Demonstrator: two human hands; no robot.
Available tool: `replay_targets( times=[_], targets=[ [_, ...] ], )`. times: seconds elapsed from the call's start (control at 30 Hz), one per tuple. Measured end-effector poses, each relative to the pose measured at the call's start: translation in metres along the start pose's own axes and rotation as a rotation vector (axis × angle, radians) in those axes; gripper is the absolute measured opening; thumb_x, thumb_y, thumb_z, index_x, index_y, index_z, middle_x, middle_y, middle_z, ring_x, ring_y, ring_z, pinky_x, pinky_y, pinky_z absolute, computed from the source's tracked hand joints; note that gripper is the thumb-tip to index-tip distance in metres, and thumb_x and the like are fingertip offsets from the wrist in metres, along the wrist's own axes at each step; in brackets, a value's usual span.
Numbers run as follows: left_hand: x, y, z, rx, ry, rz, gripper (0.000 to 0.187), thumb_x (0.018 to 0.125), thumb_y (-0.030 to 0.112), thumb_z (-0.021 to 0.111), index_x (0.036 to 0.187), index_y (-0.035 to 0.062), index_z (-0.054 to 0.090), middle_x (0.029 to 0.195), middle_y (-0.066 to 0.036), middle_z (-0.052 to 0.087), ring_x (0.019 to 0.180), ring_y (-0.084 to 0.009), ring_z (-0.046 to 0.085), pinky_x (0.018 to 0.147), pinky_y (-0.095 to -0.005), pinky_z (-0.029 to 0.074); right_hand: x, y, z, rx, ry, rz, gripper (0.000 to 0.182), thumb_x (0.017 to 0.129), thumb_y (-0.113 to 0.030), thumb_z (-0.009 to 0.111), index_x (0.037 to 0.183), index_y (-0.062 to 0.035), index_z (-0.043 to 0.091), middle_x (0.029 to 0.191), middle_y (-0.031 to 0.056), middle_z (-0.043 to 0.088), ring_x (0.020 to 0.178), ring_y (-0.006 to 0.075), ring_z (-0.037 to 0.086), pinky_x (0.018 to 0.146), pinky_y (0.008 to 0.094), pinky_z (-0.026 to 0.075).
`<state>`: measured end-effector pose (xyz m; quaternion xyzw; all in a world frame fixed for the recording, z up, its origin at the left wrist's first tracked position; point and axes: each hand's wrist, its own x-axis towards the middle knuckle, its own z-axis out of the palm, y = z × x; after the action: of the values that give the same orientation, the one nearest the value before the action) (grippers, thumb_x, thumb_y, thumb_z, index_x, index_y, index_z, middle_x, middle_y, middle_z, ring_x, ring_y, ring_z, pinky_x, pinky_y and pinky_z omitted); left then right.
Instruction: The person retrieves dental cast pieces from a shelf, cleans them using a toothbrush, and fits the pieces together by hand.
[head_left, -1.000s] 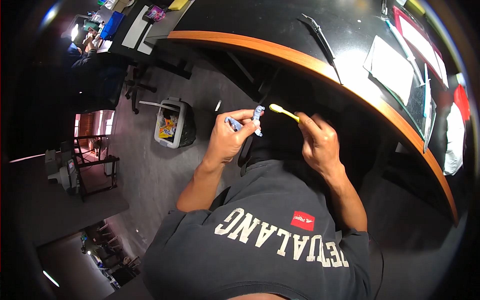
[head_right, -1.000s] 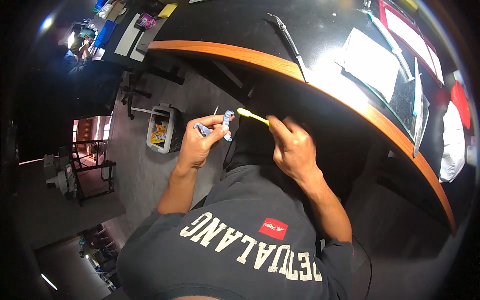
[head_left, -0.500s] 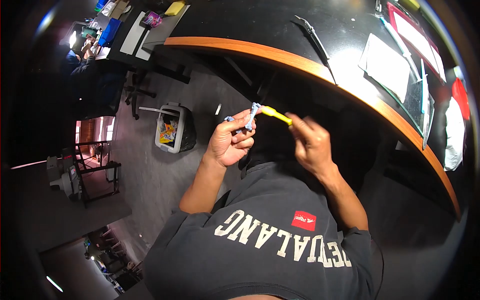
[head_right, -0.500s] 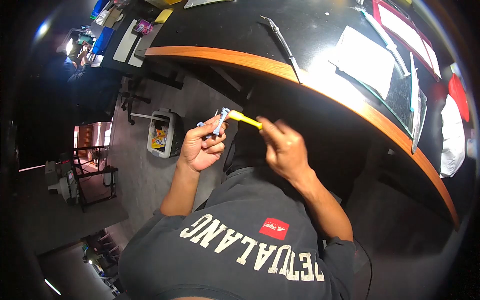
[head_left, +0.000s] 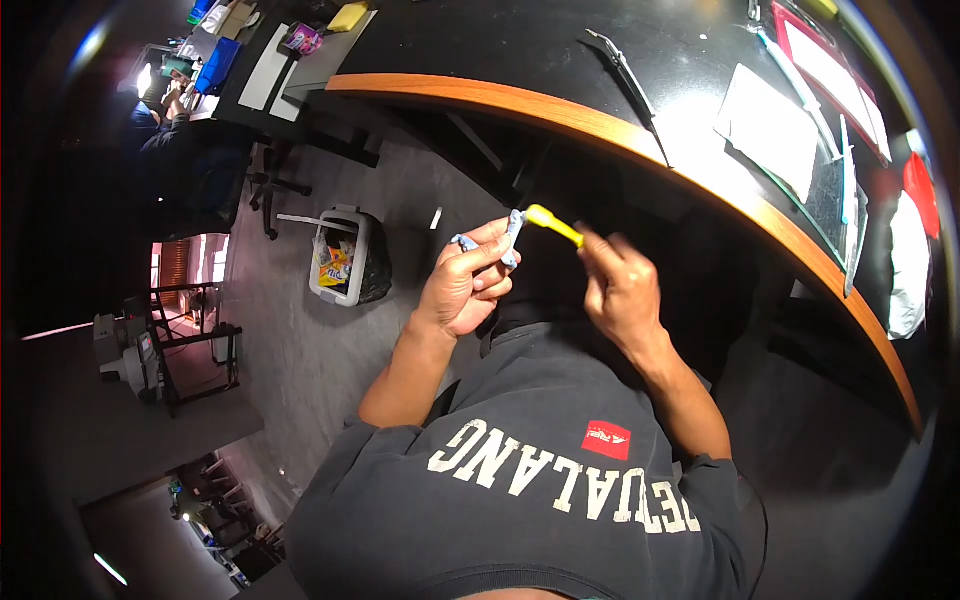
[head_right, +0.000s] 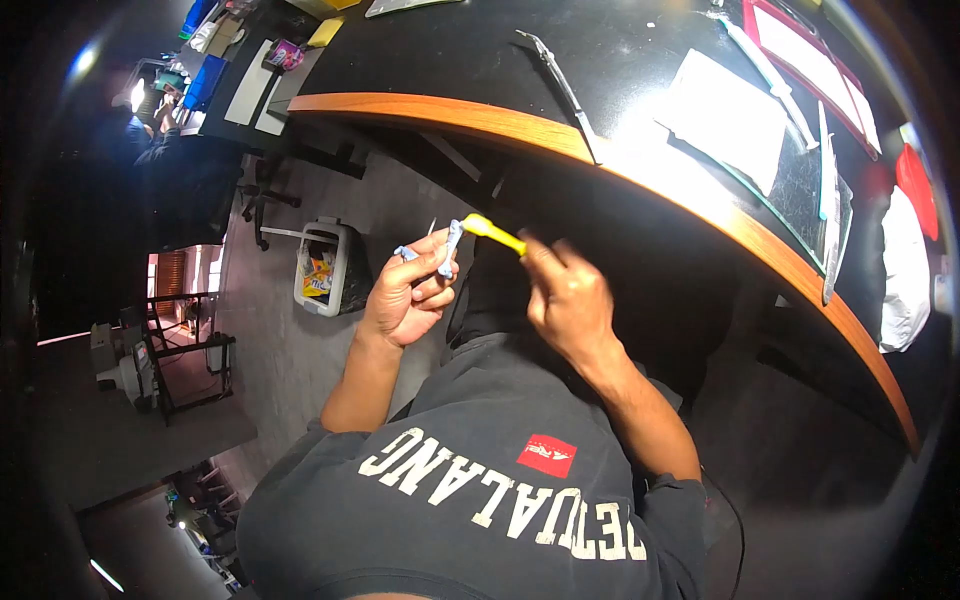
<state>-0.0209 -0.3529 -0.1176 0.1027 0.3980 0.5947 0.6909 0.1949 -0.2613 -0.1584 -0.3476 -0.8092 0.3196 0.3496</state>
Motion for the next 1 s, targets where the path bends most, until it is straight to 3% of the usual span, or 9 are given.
replay_targets(
  times=[0.1,0.2,0.23,0.33,0.37,0.5,0.77,0.87,1.0],
  targets=[
    [-0.003,-0.004,0.010,0.340,0.131,0.168,0.040,0.100,0.008,0.063,0.139,-0.0025,0.061,0.088,-0.003,0.068,0.053,0.0019,0.036,0.049,-0.0165,0.027,0.001,0.012,-0.004,0.054,0.096,0.109,0.030,0.089,0.001,0.068,0.119,-0.0024,0.073,0.088,0.0194,0.067,0.070,0.0317,0.069,0.061,0.0392,0.054],
    [0.001,-0.011,0.010,0.582,0.160,0.326,0.041,0.100,0.006,0.064,0.139,-0.0025,0.061,0.084,0.000,0.063,0.055,0.0007,0.036,0.049,-0.0176,0.026,0.003,0.003,-0.017,0.058,0.051,0.025,0.033,0.088,0.001,0.071,0.121,-0.0045,0.073,0.079,0.0142,0.062,0.062,0.0281,0.062,0.057,0.0378,0.050],
    [0.001,-0.010,0.011,0.657,0.160,0.330,0.041,0.098,0.006,0.066,0.139,-0.0024,0.062,0.083,0.001,0.060,0.062,-0.0021,0.044,0.055,-0.0188,0.035,0.002,0.000,-0.015,0.085,0.044,-0.023,0.034,0.088,0.001,0.072,0.122,-0.0053,0.072,0.077,0.0128,0.060,0.060,0.0275,0.061,0.056,0.0382,0.049],
    [0.003,-0.013,0.013,0.998,0.155,0.495,0.042,0.097,0.006,0.068,0.138,-0.0024,0.063,0.085,0.000,0.061,0.071,-0.0052,0.052,0.066,-0.0210,0.043,-0.003,-0.006,-0.004,0.045,-0.018,-0.087,0.034,0.087,-0.002,0.073,0.121,-0.0078,0.073,0.075,0.0109,0.058,0.061,0.0289,0.061,0.055,0.0401,0.049],
    [0.001,-0.012,0.016,1.025,0.190,0.468,0.041,0.095,0.004,0.067,0.136,-0.0030,0.064,0.085,-0.001,0.061,0.079,-0.0077,0.057,0.076,-0.0235,0.046,-0.005,-0.005,-0.002,0.009,-0.029,-0.044,0.033,0.088,-0.002,0.073,0.120,-0.0079,0.073,0.075,0.0110,0.058,0.061,0.0293,0.061,0.055,0.0405,0.049],
    [0.005,-0.015,0.003,1.127,0.216,0.540,0.040,0.094,0.002,0.067,0.134,-0.0023,0.066,0.085,-0.002,0.061,0.076,-0.0070,0.055,0.073,-0.0234,0.045,-0.006,0.000,-0.002,-0.106,0.028,0.042,0.030,0.089,-0.004,0.072,0.119,-0.0082,0.073,0.076,0.0115,0.058,0.061,0.0298,0.061,0.055,0.0417,0.049],
    [0.004,-0.014,0.009,1.119,0.212,0.553,0.039,0.094,0.001,0.067,0.133,-0.0015,0.067,0.082,-0.001,0.059,0.074,-0.0065,0.054,0.069,-0.0235,0.044,-0.001,-0.008,0.001,0.107,-0.083,0.046,0.022,0.089,-0.003,0.072,0.111,-0.0024,0.072,0.076,0.0137,0.062,0.063,0.0298,0.063,0.057,0.0395,0.050],
    [0.004,-0.013,0.007,1.069,0.204,0.523,0.038,0.093,0.000,0.066,0.131,-0.0016,0.068,0.082,-0.001,0.058,0.074,-0.0059,0.053,0.068,-0.0232,0.044,0.001,-0.011,0.001,0.240,-0.028,0.093,0.015,0.090,-0.002,0.069,0.104,0.0015,0.070,0.078,0.0147,0.065,0.063,0.0270,0.064,0.058,0.0368,0.050],
    [0.006,-0.019,0.006,1.119,0.219,0.437,0.036,0.091,-0.001,0.064,0.126,-0.0046,0.068,0.091,-0.008,0.067,0.076,-0.0092,0.058,0.071,-0.0251,0.048,0.014,-0.022,-0.009,0.441,-0.173,0.248,0.009,0.089,-0.003,0.070,0.095,0.0037,0.069,0.072,0.0103,0.064,0.059,0.0130,0.059,0.054,0.0295,0.046]
  ],
)
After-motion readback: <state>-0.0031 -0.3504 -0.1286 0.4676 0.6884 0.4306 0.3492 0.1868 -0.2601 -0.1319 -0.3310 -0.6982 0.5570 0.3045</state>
